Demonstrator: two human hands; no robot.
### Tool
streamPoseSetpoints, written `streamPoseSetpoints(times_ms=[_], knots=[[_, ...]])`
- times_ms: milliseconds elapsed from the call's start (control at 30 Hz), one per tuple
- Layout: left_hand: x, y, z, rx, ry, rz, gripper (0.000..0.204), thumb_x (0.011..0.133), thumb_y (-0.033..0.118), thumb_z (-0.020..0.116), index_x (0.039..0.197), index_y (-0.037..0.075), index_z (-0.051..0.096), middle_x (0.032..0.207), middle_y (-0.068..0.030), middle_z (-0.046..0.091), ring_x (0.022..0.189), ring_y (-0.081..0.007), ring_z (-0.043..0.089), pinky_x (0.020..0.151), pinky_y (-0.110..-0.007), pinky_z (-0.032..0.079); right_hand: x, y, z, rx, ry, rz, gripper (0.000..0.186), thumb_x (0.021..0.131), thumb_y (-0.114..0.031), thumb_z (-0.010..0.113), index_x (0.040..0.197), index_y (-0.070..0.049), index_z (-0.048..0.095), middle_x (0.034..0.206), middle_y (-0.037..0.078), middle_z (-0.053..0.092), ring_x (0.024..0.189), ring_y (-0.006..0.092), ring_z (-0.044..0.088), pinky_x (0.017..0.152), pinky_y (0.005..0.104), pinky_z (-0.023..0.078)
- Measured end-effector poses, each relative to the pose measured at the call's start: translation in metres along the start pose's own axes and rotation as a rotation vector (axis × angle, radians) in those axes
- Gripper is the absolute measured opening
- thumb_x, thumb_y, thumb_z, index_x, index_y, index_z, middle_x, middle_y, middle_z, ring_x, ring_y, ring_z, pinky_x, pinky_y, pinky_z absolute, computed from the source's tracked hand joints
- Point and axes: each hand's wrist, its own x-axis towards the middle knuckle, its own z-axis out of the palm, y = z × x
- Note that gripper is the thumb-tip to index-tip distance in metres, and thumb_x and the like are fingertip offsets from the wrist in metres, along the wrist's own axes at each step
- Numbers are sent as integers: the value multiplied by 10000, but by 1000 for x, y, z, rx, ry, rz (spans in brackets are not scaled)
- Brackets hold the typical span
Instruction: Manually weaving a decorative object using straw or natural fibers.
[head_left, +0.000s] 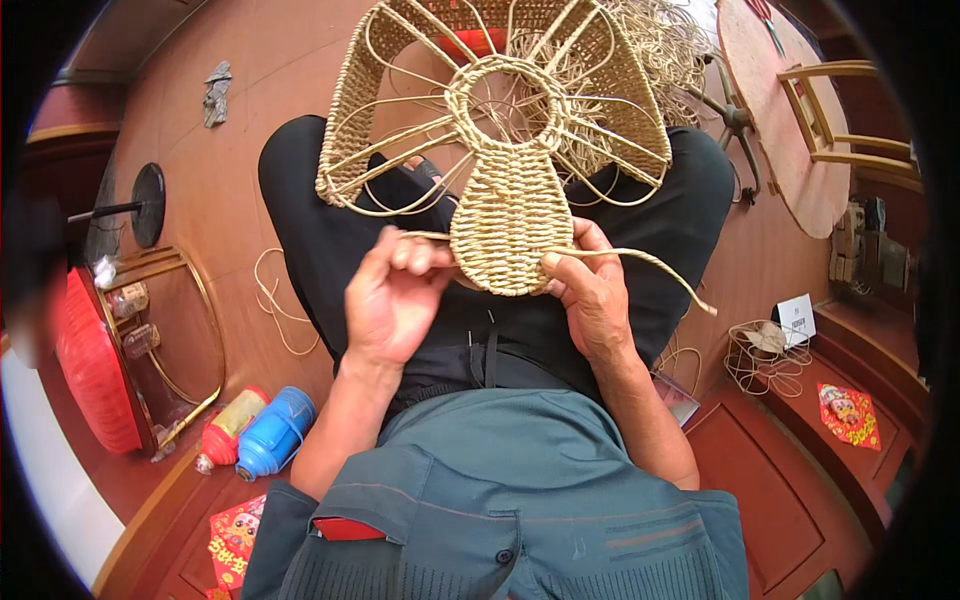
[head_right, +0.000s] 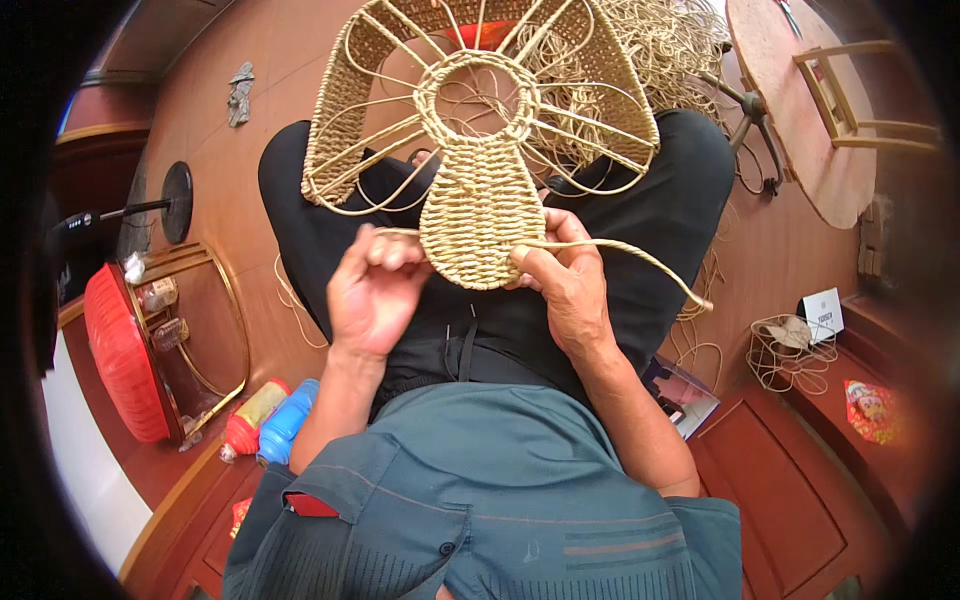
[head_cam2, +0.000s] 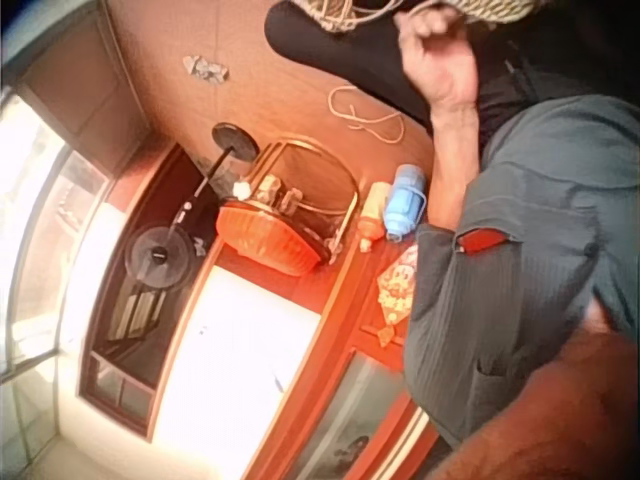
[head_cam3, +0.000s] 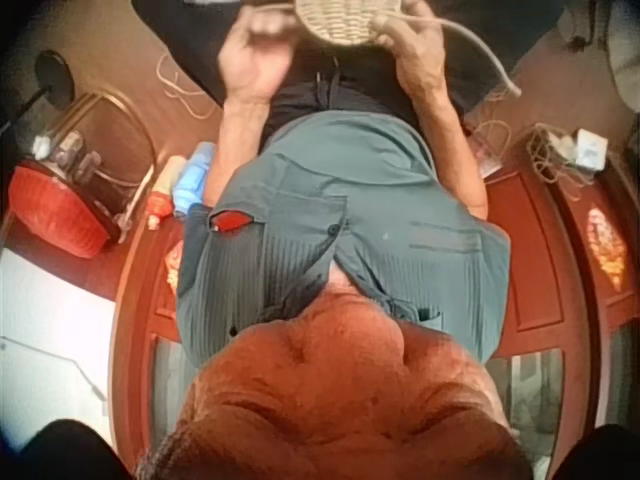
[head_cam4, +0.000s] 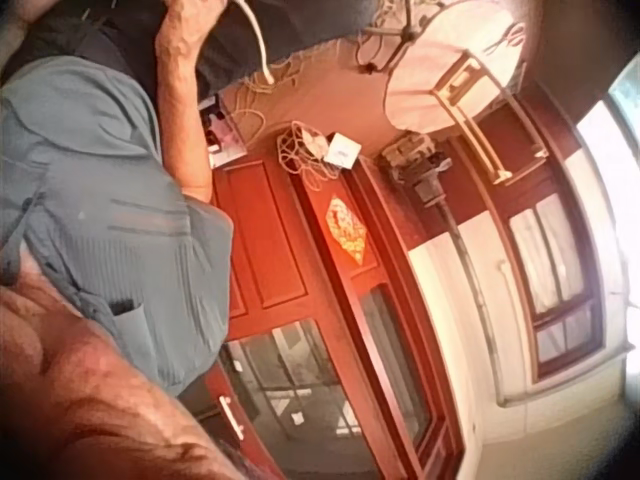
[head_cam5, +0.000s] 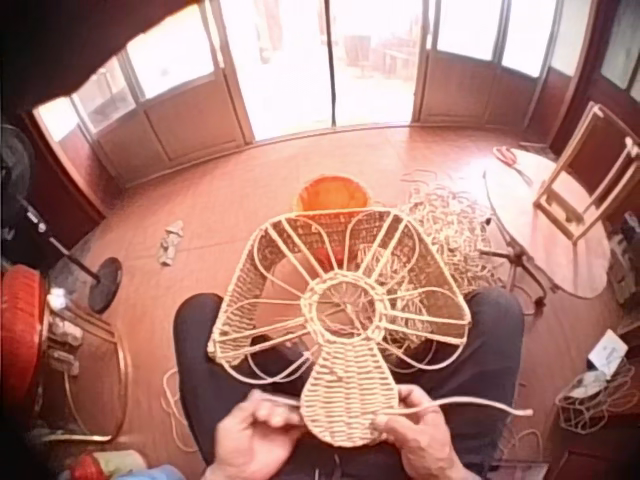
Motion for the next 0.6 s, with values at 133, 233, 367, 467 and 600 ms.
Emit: streamPoseSetpoints(times_ms=[133, 233, 367, 467, 600], knots=[[-25, 42, 20, 120, 47, 139, 402, 1169, 307, 480, 815, 118, 496, 752, -14, 459, 783, -195, 516, 977, -429, 500, -1, -1, -2, 24, -49, 58, 405, 943, -67, 682, 1320, 2, 549, 1163, 100, 717, 957, 136, 720, 773, 273, 608], [-34, 69, 20, 172, 73, 198, 373, 1171, 293, 481, 842, 118, 481, 754, 3, 391, 731, -163, 423, 874, -382, 478, -2, -1, 0, 85, -65, 91, 391, 952, -68, 685, 1315, -1, 557, 1184, 99, 721, 991, 145, 727, 815, 295, 619], [-40, 133, -10, 243, 60, 338, 317, 1152, 278, 518, 873, 132, 480, 736, 24, 357, 671, -134, 385, 720, -333, 430, -1, -3, 0, 123, -58, 141, 376, 956, -79, 699, 1303, -12, 573, 1205, 99, 722, 1028, 158, 731, 874, 328, 621], [-45, 191, -37, 327, 221, 403, 330, 1156, 282, 518, 865, 134, 475, 725, 32, 360, 638, -117, 366, 679, -300, 413, 0, -3, -1, 128, -54, 176, 371, 950, -81, 700, 1294, -16, 577, 1212, 103, 722, 1035, 167, 735, 897, 346, 621], [-34, 222, -51, 498, 281, 374, 310, 1157, 319, 532, 939, 106, 590, 758, 16, 459, 661, -123, 437, 708, -330, 463, -2, -14, 9, 139, -13, 240, 368, 936, -68, 683, 1284, -14, 578, 1201, 102, 721, 1019, 177, 741, 911, 361, 621]])
